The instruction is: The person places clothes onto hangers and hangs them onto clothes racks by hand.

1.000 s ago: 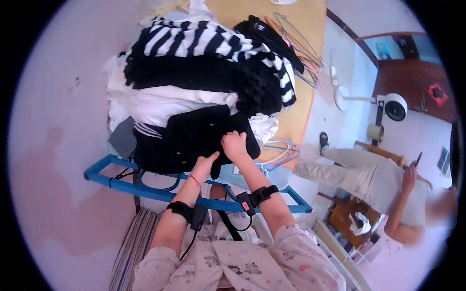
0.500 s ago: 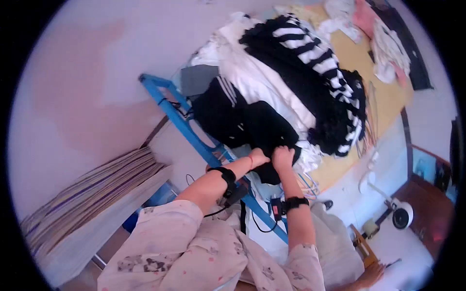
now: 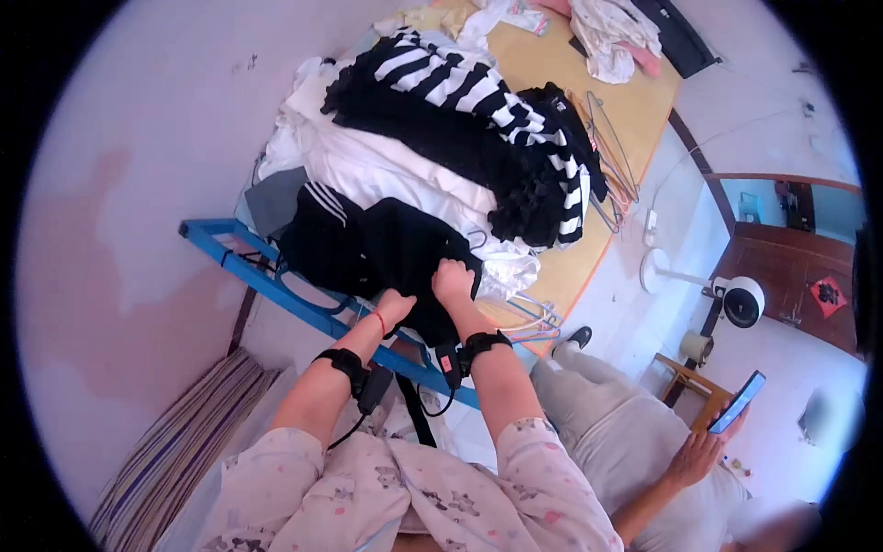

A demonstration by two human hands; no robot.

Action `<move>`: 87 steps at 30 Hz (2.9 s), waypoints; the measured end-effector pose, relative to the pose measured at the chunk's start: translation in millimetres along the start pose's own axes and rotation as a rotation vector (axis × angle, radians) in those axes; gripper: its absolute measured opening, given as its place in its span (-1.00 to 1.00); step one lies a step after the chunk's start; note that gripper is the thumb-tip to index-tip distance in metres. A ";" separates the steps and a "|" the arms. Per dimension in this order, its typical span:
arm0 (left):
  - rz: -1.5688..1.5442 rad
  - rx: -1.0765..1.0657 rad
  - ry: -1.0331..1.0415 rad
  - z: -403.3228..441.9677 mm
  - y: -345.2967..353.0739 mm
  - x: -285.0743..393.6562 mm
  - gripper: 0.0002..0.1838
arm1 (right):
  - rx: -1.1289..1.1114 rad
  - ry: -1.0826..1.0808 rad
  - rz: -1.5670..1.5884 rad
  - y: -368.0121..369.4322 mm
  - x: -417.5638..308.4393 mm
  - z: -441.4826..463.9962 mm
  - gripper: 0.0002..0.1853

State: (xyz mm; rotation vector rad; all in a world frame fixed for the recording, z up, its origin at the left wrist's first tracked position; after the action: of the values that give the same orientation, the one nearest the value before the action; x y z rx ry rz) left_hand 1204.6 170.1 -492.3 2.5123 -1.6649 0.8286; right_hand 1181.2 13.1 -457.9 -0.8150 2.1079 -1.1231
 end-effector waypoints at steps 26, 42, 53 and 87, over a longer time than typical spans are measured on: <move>-0.201 -0.038 0.071 -39.3 -8.8 39.8 -0.44 | -0.090 -0.011 0.175 -12.3 8.3 -1.9 -0.79; -0.176 -0.115 0.038 -38.6 -19.2 38.0 -0.47 | 0.131 -0.142 0.383 -35.5 39.8 -0.5 -0.41; -0.214 -0.109 -0.010 -28.0 -19.1 4.2 -0.44 | -0.022 0.035 0.837 0.7 83.7 32.0 -0.58; -0.177 -0.150 0.041 -15.2 1.2 6.4 -0.61 | 0.026 -0.471 0.327 -34.1 3.8 -30.3 -0.81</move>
State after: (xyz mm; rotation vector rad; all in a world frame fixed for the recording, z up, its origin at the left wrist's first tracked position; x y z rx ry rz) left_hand 1199.1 168.6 -476.8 2.4775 -1.4098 0.7057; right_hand 1164.2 9.7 -415.5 -0.6187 1.7446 -0.7010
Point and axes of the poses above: each hand's wrist, its own z-axis towards the middle knuckle, its own y-axis out of the palm, x = y × z, the point moved 7 cm from there along z, towards the middle knuckle, and after that the axes turned 9 degrees about z, right-handed, at the moved point
